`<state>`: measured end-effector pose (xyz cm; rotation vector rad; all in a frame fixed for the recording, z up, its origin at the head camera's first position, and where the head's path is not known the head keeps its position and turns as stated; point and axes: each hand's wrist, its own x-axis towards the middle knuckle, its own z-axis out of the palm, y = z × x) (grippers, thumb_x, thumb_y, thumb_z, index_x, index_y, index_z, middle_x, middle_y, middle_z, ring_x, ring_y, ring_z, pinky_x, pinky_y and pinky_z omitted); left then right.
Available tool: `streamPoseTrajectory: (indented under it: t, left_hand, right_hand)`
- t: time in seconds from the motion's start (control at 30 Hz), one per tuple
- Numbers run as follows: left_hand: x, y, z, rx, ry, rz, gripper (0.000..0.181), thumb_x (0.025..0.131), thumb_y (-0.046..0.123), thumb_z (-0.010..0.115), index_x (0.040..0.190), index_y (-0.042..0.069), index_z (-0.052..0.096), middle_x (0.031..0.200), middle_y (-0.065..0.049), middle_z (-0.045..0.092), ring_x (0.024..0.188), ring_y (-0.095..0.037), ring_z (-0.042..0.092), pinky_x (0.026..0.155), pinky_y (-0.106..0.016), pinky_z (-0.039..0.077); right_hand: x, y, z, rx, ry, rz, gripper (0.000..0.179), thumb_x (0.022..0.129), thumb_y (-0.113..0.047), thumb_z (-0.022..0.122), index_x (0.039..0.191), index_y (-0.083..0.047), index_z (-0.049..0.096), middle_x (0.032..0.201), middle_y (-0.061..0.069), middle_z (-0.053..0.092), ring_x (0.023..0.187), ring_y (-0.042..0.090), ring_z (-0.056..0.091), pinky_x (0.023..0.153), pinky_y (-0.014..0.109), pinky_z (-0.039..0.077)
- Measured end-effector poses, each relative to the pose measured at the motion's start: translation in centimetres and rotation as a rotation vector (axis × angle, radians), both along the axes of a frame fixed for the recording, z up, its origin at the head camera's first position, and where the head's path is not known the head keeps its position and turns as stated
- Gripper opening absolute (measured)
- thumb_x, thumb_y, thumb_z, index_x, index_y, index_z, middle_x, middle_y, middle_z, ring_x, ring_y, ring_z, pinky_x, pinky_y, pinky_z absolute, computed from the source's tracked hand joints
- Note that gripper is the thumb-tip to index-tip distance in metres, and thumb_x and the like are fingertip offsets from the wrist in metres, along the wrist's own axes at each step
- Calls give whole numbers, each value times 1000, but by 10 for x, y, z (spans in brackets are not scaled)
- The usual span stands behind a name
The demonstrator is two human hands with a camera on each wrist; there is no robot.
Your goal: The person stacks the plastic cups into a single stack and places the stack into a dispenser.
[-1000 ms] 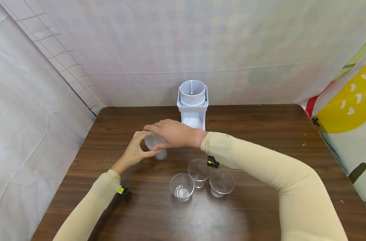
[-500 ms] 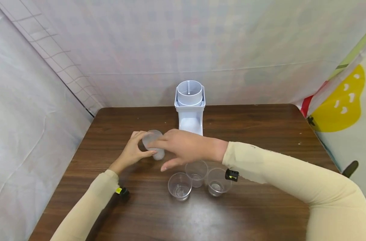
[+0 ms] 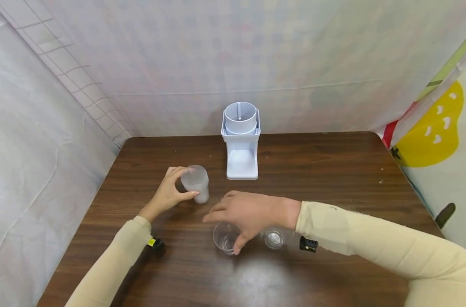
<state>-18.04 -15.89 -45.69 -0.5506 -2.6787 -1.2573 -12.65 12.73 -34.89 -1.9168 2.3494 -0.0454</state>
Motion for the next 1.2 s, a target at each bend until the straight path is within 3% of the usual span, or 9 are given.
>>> streamPoseTrajectory:
  t: [0.27, 0.77, 0.93, 1.2]
  left_hand:
    - [0, 0, 0, -1, -7, 2, 69, 72, 33, 89, 131, 14, 60, 127, -5, 62, 123, -24, 42, 104, -55, 40]
    - [2, 1, 1, -4, -2, 1, 68, 72, 32, 89, 131, 15, 60, 127, -5, 62, 123, -23, 42, 104, -54, 40]
    - [2, 0, 1, -7, -10, 6, 68, 72, 34, 89, 131, 15, 60, 128, -4, 62, 123, -23, 42, 104, -54, 40]
    - [1, 0, 1, -17, 13, 2, 68, 71, 33, 89, 130, 15, 61, 127, -4, 63, 123, -23, 43, 103, -54, 40]
  right_hand:
    - [8, -1, -12, 65, 15, -8, 88, 73, -50, 82, 147, -21, 45, 136, -2, 62, 115, 14, 60, 113, 41, 40]
    - [9, -1, -18, 4, 20, 12, 83, 76, -43, 80, 148, -19, 43, 135, -1, 64, 117, 13, 62, 110, 38, 44]
    - [8, -4, -10, -41, 41, 26, 83, 77, -44, 79, 147, -19, 43, 133, -3, 65, 113, 12, 62, 108, 36, 45]
    - [4, -7, 16, -140, 18, 20, 78, 81, -43, 74, 148, -18, 43, 138, -6, 61, 121, 12, 59, 112, 33, 42]
